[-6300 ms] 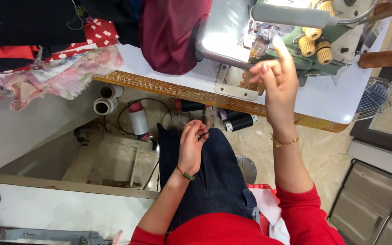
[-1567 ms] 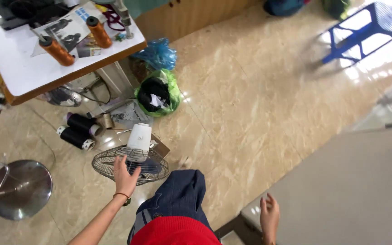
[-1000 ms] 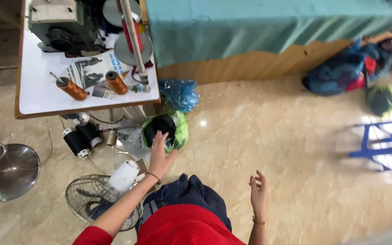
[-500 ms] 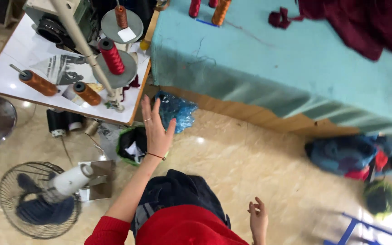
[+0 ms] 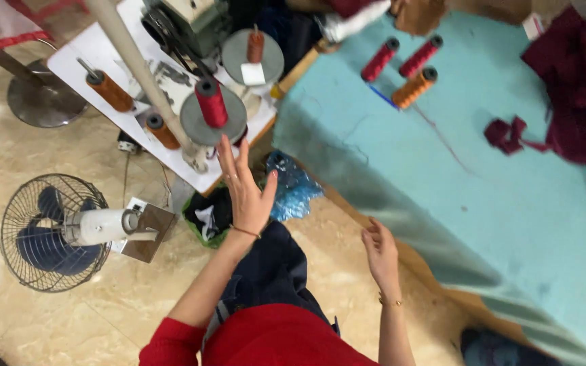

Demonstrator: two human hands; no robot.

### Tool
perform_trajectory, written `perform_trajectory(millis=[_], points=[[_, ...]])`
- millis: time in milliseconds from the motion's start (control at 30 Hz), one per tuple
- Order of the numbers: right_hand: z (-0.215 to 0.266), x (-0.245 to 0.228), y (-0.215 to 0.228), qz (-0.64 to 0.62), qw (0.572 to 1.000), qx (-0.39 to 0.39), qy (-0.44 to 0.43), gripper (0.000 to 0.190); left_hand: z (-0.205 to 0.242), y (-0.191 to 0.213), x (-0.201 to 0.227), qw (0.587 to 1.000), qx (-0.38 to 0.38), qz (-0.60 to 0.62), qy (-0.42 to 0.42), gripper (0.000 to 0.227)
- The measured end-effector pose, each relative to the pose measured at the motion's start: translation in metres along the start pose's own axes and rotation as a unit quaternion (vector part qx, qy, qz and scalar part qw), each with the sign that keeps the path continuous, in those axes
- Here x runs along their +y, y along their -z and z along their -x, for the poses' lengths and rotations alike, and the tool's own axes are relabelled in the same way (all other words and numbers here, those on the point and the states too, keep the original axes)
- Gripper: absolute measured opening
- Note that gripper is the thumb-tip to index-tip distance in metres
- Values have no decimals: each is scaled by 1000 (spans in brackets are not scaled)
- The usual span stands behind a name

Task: Organizing and placing thread spools onto an industrial sewing machine's spool stand.

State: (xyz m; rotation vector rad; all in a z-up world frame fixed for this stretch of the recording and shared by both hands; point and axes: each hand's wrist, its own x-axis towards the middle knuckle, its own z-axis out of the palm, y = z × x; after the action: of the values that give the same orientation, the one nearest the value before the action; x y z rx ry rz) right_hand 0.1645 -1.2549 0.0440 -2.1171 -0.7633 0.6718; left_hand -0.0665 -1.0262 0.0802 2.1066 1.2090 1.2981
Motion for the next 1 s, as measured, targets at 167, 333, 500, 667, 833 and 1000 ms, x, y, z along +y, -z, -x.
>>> perform_trajectory(millis=[167,333,500,667,833,1000], points=[[-84,-94,-42,8,989,-107,100,47,-20,-14,12,999,0,34,2,73],[-144,-160,-69,11,967,-172,185,47,-30,-16,0,999,36,-12,-3,62],[-188,-157,-103,-6,943,-214,255,47,-25,-2,-2,992,98,-77,7,58],[-216,-146,-115,-9,925,-250,285,46,-12,-16,22,991,108,-51,62,47],[-242,-165,-107,-19,917,-276,287,45,-43,-45,29,989,113,23,95,43],[-276,-197,-117,-23,902,-276,330,45,-81,-70,37,973,140,136,125,46]])
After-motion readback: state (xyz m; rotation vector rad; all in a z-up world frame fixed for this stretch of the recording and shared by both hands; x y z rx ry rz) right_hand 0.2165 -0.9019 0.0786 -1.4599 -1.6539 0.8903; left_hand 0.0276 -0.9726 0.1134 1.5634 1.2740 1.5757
